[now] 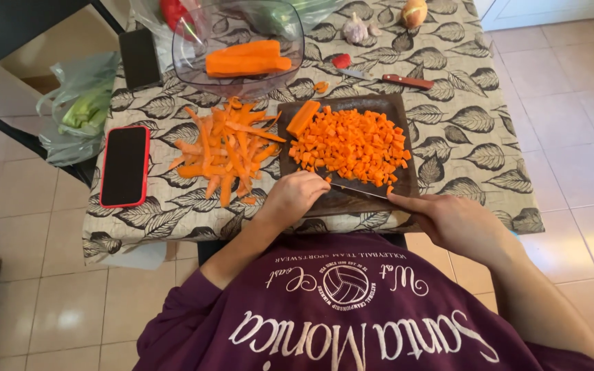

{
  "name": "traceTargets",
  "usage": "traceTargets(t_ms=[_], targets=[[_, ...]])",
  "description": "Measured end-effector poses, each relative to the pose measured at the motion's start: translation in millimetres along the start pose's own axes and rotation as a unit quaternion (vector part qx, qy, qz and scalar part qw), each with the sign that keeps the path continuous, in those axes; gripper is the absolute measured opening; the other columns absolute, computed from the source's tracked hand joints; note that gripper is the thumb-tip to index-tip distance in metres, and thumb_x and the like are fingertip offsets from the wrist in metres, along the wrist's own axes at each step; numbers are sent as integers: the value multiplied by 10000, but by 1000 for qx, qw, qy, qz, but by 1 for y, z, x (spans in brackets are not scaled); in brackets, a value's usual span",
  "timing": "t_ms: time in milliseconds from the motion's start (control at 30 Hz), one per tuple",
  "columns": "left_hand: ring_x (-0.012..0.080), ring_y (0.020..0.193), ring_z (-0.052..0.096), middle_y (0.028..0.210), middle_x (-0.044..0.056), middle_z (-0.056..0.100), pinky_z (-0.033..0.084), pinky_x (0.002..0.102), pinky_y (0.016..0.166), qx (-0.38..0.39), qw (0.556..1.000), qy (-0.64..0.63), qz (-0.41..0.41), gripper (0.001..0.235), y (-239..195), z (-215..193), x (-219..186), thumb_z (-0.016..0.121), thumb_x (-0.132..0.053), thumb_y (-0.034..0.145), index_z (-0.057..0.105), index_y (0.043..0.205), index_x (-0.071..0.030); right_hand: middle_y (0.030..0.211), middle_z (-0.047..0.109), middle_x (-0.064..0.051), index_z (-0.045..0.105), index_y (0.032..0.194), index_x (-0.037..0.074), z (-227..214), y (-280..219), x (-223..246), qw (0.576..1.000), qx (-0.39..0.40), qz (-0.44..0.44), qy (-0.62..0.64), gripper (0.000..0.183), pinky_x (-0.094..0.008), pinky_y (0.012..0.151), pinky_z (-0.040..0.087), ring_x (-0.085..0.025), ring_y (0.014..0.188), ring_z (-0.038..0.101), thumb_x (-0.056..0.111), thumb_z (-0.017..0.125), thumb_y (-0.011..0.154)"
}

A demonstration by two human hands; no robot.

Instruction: The person is dicing peeled carrots on a wooden cutting board using a knife.

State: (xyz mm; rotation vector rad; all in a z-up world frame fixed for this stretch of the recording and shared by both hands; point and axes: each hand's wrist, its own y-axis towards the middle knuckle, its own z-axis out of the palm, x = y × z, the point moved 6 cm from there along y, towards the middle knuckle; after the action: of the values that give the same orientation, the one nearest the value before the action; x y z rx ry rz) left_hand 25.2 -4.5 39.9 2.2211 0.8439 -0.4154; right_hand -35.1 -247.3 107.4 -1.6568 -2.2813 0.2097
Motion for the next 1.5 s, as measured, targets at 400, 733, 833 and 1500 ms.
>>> traceTargets(t_ms=[400,733,833,1500], targets=[[258,854,650,941,57,659,524,363,731,-31,997,74,4,103,40,8,2,652,-70,865,671,966,-65,973,801,89,551,1410,415,17,-17,-49,999,-6,-3,46,543,-196,555,634,-69,606,731,300,605,882],[187,788,741,852,-31,716,599,338,694,57,986,37,-154,350,78,-25,82,921,-344,702,760,987,-219,1157,678,65,547,1415,449,21,16,-29,998,-62,6,5,480,-538,782,607,-398,899,726,294,528,961],[262,784,739,820,46,721,592,412,710,16,988,56,-145,386,79,-47,80,906,-365,672,759,945,-135,1114,663,94,547,1407,466,10,12,-28,996,-82,14,-9,490,-497,783,611,-373,896,734,260,530,962],[346,744,712,855,147,745,573,451,694,55,941,199,-269,487,92,-24,119,739,-508,885,733,1051,-51,1157,690,23,728,1204,197,-10,-26,-84,971,-216,62,85,519,-336,762,588,-195,874,710,146,829,697]])
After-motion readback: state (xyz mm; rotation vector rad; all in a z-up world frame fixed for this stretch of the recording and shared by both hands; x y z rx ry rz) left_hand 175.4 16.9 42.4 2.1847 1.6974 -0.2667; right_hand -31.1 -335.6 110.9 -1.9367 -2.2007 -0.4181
